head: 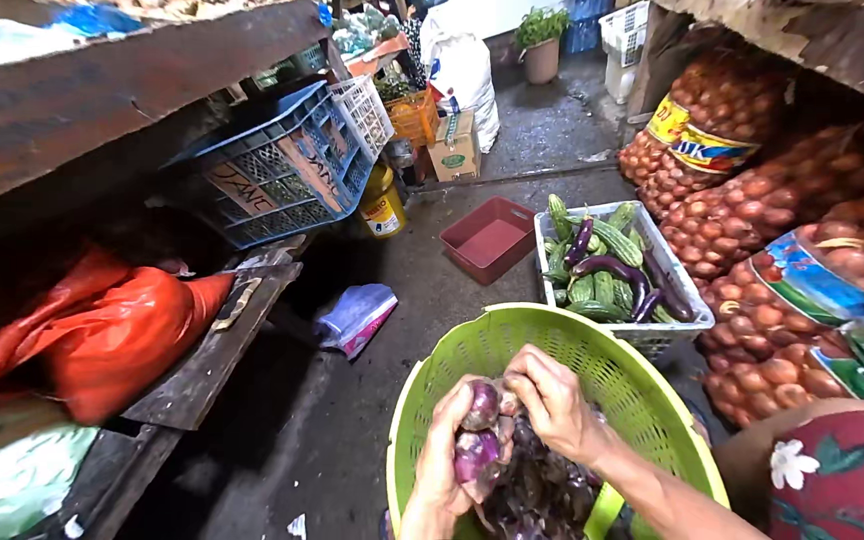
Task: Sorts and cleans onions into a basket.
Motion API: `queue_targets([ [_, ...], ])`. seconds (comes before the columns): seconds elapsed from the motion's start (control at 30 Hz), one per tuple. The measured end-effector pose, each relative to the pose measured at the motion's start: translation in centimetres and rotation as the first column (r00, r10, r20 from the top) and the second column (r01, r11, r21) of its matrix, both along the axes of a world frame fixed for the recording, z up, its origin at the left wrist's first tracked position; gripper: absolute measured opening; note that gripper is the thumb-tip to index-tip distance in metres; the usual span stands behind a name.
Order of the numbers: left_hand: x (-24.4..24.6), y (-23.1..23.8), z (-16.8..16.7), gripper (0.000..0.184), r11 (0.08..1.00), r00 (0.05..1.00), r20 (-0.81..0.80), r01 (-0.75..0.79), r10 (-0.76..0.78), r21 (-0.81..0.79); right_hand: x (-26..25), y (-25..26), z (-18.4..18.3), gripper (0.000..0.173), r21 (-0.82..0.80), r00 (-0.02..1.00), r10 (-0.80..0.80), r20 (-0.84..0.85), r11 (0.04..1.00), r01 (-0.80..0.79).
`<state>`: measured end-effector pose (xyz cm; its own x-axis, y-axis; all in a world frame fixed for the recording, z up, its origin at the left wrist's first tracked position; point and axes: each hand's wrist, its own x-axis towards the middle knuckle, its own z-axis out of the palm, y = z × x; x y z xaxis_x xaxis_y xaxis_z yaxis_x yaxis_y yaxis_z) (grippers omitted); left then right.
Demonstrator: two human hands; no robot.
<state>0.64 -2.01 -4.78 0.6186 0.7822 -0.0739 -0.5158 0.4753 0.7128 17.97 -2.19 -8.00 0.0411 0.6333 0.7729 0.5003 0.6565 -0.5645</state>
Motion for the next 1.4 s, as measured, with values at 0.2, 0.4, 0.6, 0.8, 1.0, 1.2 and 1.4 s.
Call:
queue_targets([
  [0.2,-0.2,1.5,-0.1,0.067,0.943,0.951,0.304,0.05,0.055,-0.328,0.6,0.2,1.3,0.031,-0.338,0.756,0.059,-0.652,0.87,-0.359],
  [0.4,0.0,1.0,-0.3,0.065,0.878,0.825,0.56,0.212,0.075,-0.43,0.8,0.7,0.3,0.03,0.081,0.942,0.267,-0.205,0.963,-0.256],
  [0.6,0.5,0.4,-0.5,0.065,0.889,0.855,0.514,0.188,0.061,-0.417,-0.2,0.2,-0.3,0.012,0.244,0.999,-0.022,-0.046,0.969,0.033],
  [0.8,0.8,0.5,-0.2,0.075,0.881,0.891,0.44,0.118,0.109,-0.459,0.3,0.2,-0.1,0.023,0.038,0.995,-0.095,0.01,0.995,0.095],
  [1.0,0.8,0.9,-0.4,0.079,0.864,0.81,0.529,0.055,0.254,-0.5,0.0,0.2,-0.6,0.026,-0.039,0.92,-0.207,0.332,0.972,0.233],
  [1.2,1.4,0.6,-0.8,0.073,0.868,0.885,0.381,-0.051,0.269,-0.495,-0.3,-0.4,0.1,0.011,-0.17,0.846,-0.173,0.504,0.941,0.294],
  [1.4,1.8,0.9,-0.9,0.071,0.801,0.887,0.275,-0.155,0.371,-0.579,0.6,-0.9,2.1,0.026,-0.561,0.821,0.116,0.559,0.782,0.272],
])
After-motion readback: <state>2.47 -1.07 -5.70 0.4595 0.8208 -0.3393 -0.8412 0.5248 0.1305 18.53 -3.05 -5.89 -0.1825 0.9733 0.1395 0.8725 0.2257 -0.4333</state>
